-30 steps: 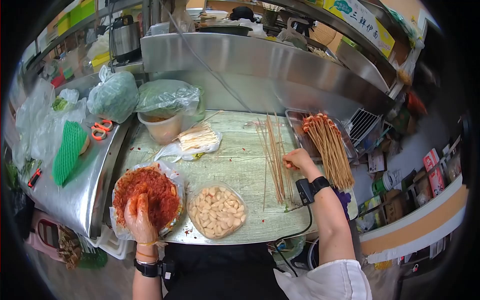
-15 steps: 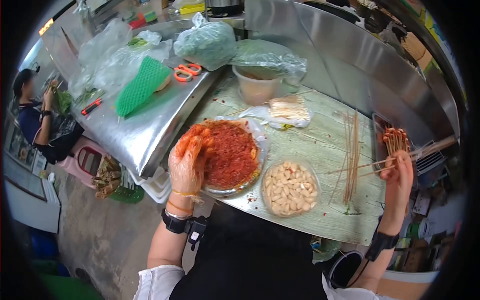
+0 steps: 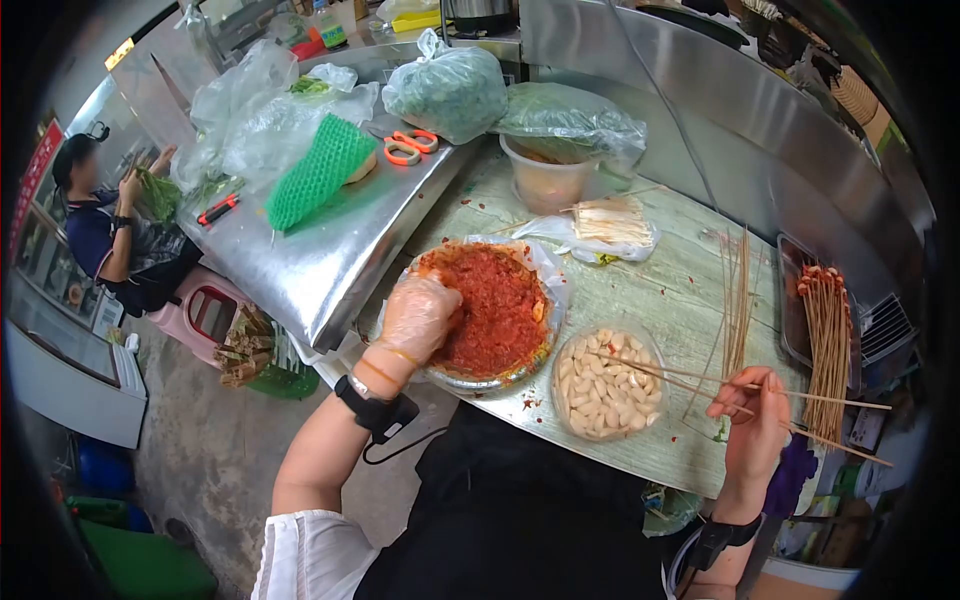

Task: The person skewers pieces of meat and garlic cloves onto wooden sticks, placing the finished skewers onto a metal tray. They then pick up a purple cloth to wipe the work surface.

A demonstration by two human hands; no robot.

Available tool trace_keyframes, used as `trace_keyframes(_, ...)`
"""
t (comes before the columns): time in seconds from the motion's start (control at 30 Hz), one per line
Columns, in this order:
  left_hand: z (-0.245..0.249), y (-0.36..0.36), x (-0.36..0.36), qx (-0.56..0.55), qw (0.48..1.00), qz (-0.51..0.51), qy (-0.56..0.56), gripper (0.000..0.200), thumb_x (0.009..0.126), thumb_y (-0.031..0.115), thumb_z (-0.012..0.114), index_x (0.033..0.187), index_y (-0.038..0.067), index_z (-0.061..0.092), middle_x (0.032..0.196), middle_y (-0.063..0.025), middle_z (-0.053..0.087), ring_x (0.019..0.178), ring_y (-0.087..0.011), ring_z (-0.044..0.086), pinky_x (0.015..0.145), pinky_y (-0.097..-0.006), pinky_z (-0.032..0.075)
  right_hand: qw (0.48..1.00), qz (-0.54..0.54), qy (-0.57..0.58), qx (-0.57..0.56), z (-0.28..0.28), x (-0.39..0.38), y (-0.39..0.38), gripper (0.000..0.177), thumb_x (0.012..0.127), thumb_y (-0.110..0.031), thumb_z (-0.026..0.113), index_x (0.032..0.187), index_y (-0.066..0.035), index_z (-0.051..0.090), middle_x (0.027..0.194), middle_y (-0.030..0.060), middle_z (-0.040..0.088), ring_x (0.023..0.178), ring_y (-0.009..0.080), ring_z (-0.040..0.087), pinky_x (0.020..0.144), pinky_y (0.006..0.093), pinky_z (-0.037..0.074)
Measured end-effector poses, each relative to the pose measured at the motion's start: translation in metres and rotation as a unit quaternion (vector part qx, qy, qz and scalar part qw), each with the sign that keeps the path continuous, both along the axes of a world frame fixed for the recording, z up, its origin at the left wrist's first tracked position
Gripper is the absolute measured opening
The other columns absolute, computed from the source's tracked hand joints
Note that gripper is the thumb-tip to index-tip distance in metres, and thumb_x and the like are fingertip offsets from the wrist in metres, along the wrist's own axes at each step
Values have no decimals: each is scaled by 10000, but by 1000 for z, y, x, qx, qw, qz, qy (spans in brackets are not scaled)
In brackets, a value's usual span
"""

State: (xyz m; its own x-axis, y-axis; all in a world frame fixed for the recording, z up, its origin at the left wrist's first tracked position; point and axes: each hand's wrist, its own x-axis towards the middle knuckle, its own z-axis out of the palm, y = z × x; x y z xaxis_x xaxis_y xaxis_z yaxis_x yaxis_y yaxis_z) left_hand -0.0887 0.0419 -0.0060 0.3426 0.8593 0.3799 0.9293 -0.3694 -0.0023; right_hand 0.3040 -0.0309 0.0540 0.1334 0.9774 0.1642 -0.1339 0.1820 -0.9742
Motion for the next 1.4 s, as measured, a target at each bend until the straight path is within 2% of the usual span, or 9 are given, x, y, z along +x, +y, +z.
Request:
trace_keyframes(0.17,-10,13,6,-15,987,41,154,47,667,129,578,640,105,608,693,-125,590,681,-288,600,618,-411,486,1000,1,9,-10,-4,1,-8,368,979,-296,357,860,8,527,715,118,600,563,185,605,555,268,502)
trace_keyframes(0.37,4,11,-6,6,998,25,-53,145,718,170,668,693,45,600,627,-104,579,622,-274,587,599,-408,460,1000,-7,29,-3,-7,2,-13,364,979,-289,361,863,14,526,716,125,599,565,187,608,535,269,502)
trace_keyframes(0.47,18,4,-6,-244,807,83,-531,159,830,176,652,793,22,636,654,3,568,569,-76,486,541,-278,438,999,-5,42,-3,-8,-1,-11,357,979,-279,361,867,16,526,720,128,600,573,187,610,540,273,505)
trace_keyframes(0.5,21,2,-7,-242,809,82,-530,159,830,176,652,793,22,636,654,3,568,569,-76,486,541,-278,438,999,1,45,-4,-9,-1,-11,354,979,-277,360,864,14,527,723,125,601,578,187,611,540,271,505)
trace_keyframes(0.57,26,-6,-6,-328,683,92,-646,176,864,206,626,798,42,627,643,28,549,555,-62,477,506,-238,410,999,6,48,-4,-9,-5,-10,352,979,-274,360,862,12,528,727,123,602,582,187,612,539,269,505)
trace_keyframes(0.7,10,-10,-1,-354,577,32,-735,156,892,180,591,833,36,596,611,-4,539,519,-86,485,452,-217,401,999,0,47,-2,-11,-4,-8,299,971,-254,417,839,-9,526,735,96,584,567,147,580,510,260,484)
trace_keyframes(0.9,10,-17,27,-311,520,-7,-795,77,905,65,532,951,6,550,794,-94,625,622,-153,606,543,-286,540,1000,-18,3,0,-11,-2,-9,290,966,-253,448,859,-2,545,731,83,591,576,145,579,546,261,485)
trace_keyframes(1.17,7,-25,43,-294,523,-37,-799,191,920,44,501,1104,-6,516,1033,-97,611,887,-164,621,799,-288,531,997,23,-66,-27,4,-8,-11,360,981,-311,421,919,14,562,782,79,598,637,145,604,616,236,483)
trace_keyframes(1.4,-3,-22,41,-244,637,-24,-731,213,892,32,547,1094,-19,594,1051,-50,613,927,-112,574,829,-237,463,994,33,-103,-6,8,-16,-5,347,983,-287,423,911,20,568,745,49,545,622,133,598,596,224,475)
